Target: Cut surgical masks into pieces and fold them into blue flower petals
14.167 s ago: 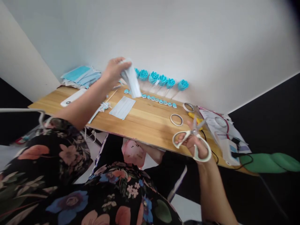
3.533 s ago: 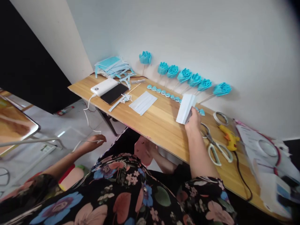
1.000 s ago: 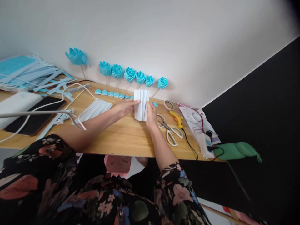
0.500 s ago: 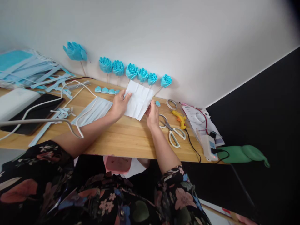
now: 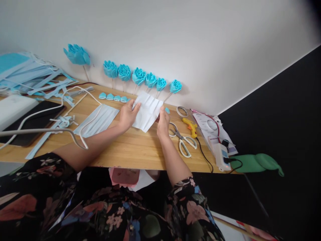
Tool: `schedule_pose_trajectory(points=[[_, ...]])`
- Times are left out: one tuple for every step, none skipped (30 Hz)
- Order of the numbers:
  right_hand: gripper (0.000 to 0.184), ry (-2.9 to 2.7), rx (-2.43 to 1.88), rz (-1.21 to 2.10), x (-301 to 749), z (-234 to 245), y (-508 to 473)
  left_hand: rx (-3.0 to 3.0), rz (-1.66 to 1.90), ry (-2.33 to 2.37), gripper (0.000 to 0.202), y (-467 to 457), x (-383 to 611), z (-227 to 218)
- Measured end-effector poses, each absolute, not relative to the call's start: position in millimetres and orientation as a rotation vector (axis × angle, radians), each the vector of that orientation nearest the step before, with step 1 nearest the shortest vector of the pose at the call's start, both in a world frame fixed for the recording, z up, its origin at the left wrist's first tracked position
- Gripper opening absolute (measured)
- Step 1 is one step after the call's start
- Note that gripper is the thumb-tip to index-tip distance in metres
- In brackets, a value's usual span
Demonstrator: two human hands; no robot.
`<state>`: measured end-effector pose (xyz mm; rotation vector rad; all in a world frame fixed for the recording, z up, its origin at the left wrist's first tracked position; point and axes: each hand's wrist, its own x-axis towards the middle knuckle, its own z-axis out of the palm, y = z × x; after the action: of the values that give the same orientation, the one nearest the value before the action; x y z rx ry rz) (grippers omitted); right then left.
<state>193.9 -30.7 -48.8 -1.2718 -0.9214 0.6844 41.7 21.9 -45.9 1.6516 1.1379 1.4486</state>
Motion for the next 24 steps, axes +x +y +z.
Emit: schedule_pose_trajectory(points=[[0.056, -0.935, -1.294, 0.621, 194.7, -51.0, -30.0, 1.664, 1.443, 1.116, 0.025, 21.5, 41.9, -46.6], [0.053, -0.934, -1.313, 0.566, 195.4, -52.8, -29.3, 1.670, 1.438, 1.087, 0.023, 21.4, 42.3, -47.7], [0.051, -0.920, -1.323, 0.532, 195.9, -54.1, -28.5, 1.669, 1.433, 1.052, 0.021, 21.5, 42.7, -49.0], [0.051, -0.892, -1.323, 0.529, 196.3, -54.7, -27.8, 1.659, 1.430, 1.020, 0.020, 22.0, 43.2, -50.4], [0.051, -0.856, -1.309, 0.560, 196.4, -54.8, -27.0, 1.645, 1.427, 0.994, 0.020, 23.0, 43.4, -51.7], [0.051, -0.819, -1.286, 0.619, 196.2, -54.2, -26.2, 1.630, 1.426, 0.976, 0.021, 24.4, 43.5, -52.7], [0.053, -0.789, -1.257, 0.700, 195.8, -53.1, -25.6, 1.616, 1.432, 0.970, 0.021, 26.3, 43.3, -53.3], [0.056, -0.770, -1.229, 0.790, 195.3, -51.6, -25.0, 1.603, 1.448, 0.976, 0.020, 28.4, 42.9, -53.4], [0.060, -0.761, -1.207, 0.882, 194.7, -49.9, -24.7, 1.590, 1.473, 0.994, 0.019, 30.7, 42.2, -53.2], [0.065, -0.765, -1.196, 0.969, 194.0, -48.2, -24.6, 1.578, 1.502, 1.015, 0.019, 33.1, 41.3, -52.6], [0.069, -0.782, -1.193, 1.045, 193.3, -46.6, -24.8, 1.567, 1.527, 1.034, 0.018, 35.4, 40.2, -52.0], [0.072, -0.804, -1.194, 1.103, 192.6, -45.1, -25.4, 1.555, 1.549, 1.051, 0.018, 37.7, 39.2, -51.5], [0.072, -0.830, -1.194, 1.143, 191.9, -43.8, -26.5, 1.547, 1.567, 1.063, 0.019, 39.7, 38.2, -51.3], [0.070, -0.863, -1.191, 1.168, 191.1, -42.7, -27.8, 1.541, 1.581, 1.071, 0.019, 41.7, 37.2, -51.4], [0.066, -0.899, -1.189, 1.177, 190.5, -41.8, -29.4, 1.540, 1.593, 1.079, 0.019, 43.6, 36.3, -51.9], [0.061, -0.938, -1.191, 1.175, 189.9, -41.0, -31.0, 1.540, 1.608, 1.087, 0.020, 45.5, 35.4, -52.7], [0.056, -0.977, -1.198, 1.162, 189.4, -40.4, -32.4, 1.538, 1.624, 1.096, 0.020, 47.6, 34.4, -53.5], [0.052, -1.014, -1.207, 1.139, 189.2, -39.9, -33.6, 1.535, 1.637, 1.102, 0.021, 49.8, 33.4, -54.3], [0.050, -1.043, -1.218, 1.107, 189.2, -39.6, -34.3, 1.531, 1.645, 1.102, 0.021, 52.3, 32.4, -54.8], [0.048, -1.064, -1.226, 1.068, 189.5, -39.5, -34.6, 1.526, 1.651, 1.094, 0.021, 54.8, 31.3, -54.9], [0.047, -1.077, -1.232, 1.026, 190.0, -39.6, -34.5, 1.525, 1.654, 1.079, 0.021, 57.2, 30.2, -54.5], [0.046, -1.086, -1.237, 0.988, 190.7, -39.9, -34.1, 1.527, 1.655, 1.061, 0.020, 59.3, 29.2, -53.8], [0.045, -1.090, -1.245, 0.957, 191.5, -40.4, -33.5, 1.531, 1.654, 1.042, 0.020, 61.0, 28.4, -52.8], [0.045, -1.093, -1.255, 0.938, 192.3, -41.1, -32.8, 1.532, 1.652, 1.028, 0.021, 62.2, 27.9, -51.7]])
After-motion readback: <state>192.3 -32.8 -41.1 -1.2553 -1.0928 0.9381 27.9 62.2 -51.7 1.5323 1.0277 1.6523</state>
